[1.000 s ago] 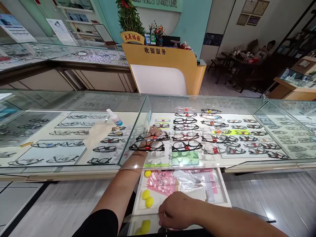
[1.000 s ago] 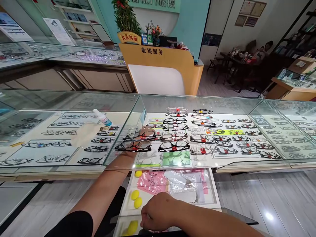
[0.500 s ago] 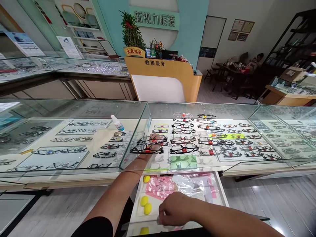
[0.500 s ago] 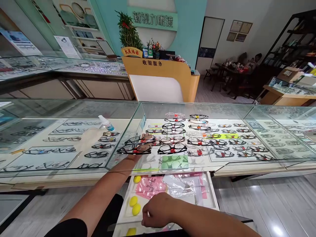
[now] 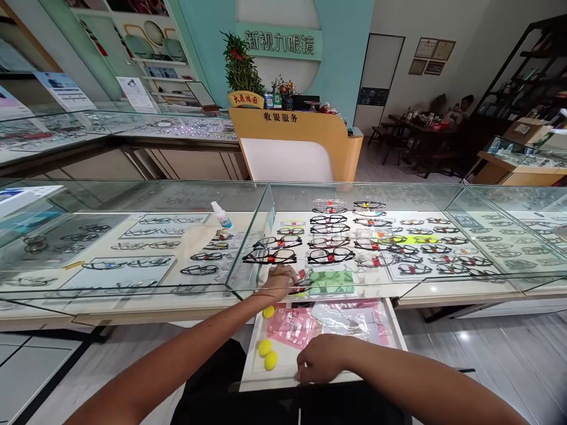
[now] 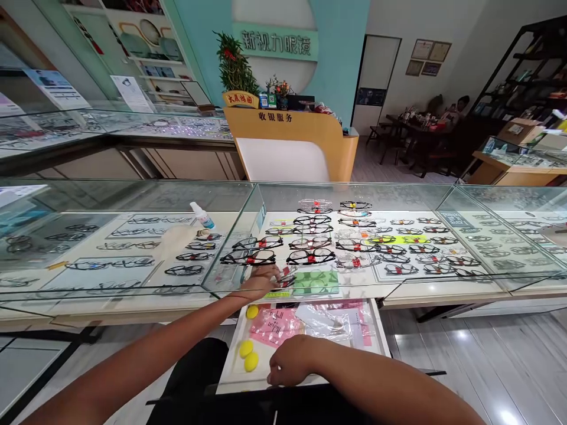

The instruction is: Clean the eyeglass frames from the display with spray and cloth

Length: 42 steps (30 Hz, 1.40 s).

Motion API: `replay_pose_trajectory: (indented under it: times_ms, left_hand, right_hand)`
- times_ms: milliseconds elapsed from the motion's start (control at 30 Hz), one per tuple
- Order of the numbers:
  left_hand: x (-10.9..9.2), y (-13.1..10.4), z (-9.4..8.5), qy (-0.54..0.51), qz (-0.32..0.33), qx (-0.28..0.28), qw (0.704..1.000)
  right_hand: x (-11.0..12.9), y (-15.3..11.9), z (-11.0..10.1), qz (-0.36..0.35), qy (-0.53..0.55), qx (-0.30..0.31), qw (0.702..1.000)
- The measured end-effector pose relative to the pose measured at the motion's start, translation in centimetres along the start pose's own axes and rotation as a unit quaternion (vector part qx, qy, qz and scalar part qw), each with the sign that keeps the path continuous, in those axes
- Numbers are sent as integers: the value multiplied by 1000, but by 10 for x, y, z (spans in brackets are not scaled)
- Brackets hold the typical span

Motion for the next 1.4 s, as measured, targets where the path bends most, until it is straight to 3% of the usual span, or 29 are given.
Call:
replay_pose_trajectory:
  times_ms: [100, 200, 333, 467, 567, 667, 767, 867, 933, 1000, 1067, 1167, 1400]
  left_hand:
    - [-4, -27, 6, 12, -15, 8, 1000]
    - [-17, -55, 1, 16, -2, 7, 1000]
    - [-49, -86, -15, -2, 52, 14, 999]
    - [-82, -114, -28, -66, 62, 65, 994]
    - [-103, -131, -46, -104, 67, 89, 988]
    - [-120, -138, -82, -127, 91, 87, 984]
    - [-126, -125, -137, -85, 105, 39, 990]
    - [-115, -91, -194, -2, 99, -40, 994]
    - [-100, -59, -222, 66, 86, -86, 990]
    - [-77, -26, -238, 129, 46, -128, 982]
    - [-55, 4, -238, 168, 14, -134, 976]
    - [-29, 35, -226, 184, -15, -125, 975]
    - [-6, 57, -199, 201, -26, -105, 974]
  right_hand:
    - [0, -3, 4, 9, -2, 10, 1000]
    - [0, -6, 6, 18, -4, 13, 1000]
    - [2, -8, 9, 24, -5, 25, 999]
    - [2, -9, 13, 27, -4, 35, 999]
    - [1, -8, 15, 28, 1, 35, 999]
    - [0, -7, 16, 34, 8, 37, 999]
    - [-1, -7, 16, 33, 13, 37, 999]
    - [-1, -7, 16, 30, 14, 33, 999]
    - [-1, -7, 16, 28, 12, 32, 999]
    - [-1, -8, 16, 27, 11, 32, 999]
    - [0, -8, 16, 28, 9, 33, 999]
    - [0, -8, 15, 32, 3, 36, 999]
    - [0, -11, 12, 33, 4, 38, 999]
Point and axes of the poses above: each hand's wrist, its own y-axis towards the middle knuckle, its own z-axis out of the palm, x = y × z, the point moved 8 cm from there along y, towards the middle knuckle, and after that the axes turned 6 degrees about z, right-handed, at the moved point
